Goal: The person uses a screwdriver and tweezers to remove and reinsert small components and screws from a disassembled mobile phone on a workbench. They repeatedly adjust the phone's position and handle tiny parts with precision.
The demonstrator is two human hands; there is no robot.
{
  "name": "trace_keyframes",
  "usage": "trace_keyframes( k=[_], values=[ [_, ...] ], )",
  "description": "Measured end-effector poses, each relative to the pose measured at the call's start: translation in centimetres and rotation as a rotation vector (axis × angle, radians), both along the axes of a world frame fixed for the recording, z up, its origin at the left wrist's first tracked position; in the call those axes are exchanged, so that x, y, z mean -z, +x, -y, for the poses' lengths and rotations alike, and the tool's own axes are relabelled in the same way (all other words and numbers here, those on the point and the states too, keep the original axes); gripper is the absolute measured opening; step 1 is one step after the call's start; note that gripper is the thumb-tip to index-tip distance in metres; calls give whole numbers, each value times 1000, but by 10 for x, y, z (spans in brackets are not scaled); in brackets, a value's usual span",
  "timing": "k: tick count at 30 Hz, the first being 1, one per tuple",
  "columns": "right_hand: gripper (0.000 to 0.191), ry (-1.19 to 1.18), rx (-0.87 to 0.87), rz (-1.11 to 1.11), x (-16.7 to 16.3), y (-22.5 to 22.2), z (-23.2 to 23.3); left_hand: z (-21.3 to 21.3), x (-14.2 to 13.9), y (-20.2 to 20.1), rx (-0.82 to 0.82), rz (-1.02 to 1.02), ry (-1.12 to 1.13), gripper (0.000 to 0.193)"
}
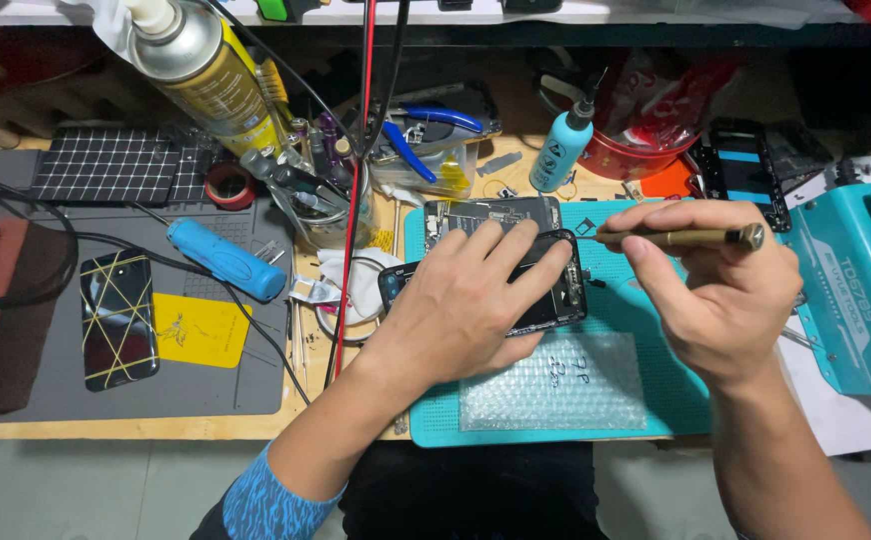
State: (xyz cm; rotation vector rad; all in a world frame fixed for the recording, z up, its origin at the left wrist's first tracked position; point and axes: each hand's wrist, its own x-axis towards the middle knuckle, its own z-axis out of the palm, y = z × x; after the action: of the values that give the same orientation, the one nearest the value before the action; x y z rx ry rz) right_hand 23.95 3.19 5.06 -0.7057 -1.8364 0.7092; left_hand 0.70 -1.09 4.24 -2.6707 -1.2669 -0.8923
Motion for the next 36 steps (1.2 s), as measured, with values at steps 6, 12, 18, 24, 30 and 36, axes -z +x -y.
trace_keyframes(
  k=[6,12,18,24,30,36],
  values=[
    [27,20,11,36,4,2,-1,-1,1,0,8,1,-4,81],
    [25,28,-2,34,4,3,-2,-1,1,1,6,-3,-5,81],
    [26,27,-6,40,4,3,-2,0,0,1,3,-7,-5,81],
    [26,22,-1,41,4,2,-2,0,0,2,7,-5,-7,81],
    [26,29,-2,47,4,2,-3,1,-1,2,9,1,-10,81],
    [26,25,-3,48,4,2,-3,1,-2,2,12,3,-14,81]
  ],
)
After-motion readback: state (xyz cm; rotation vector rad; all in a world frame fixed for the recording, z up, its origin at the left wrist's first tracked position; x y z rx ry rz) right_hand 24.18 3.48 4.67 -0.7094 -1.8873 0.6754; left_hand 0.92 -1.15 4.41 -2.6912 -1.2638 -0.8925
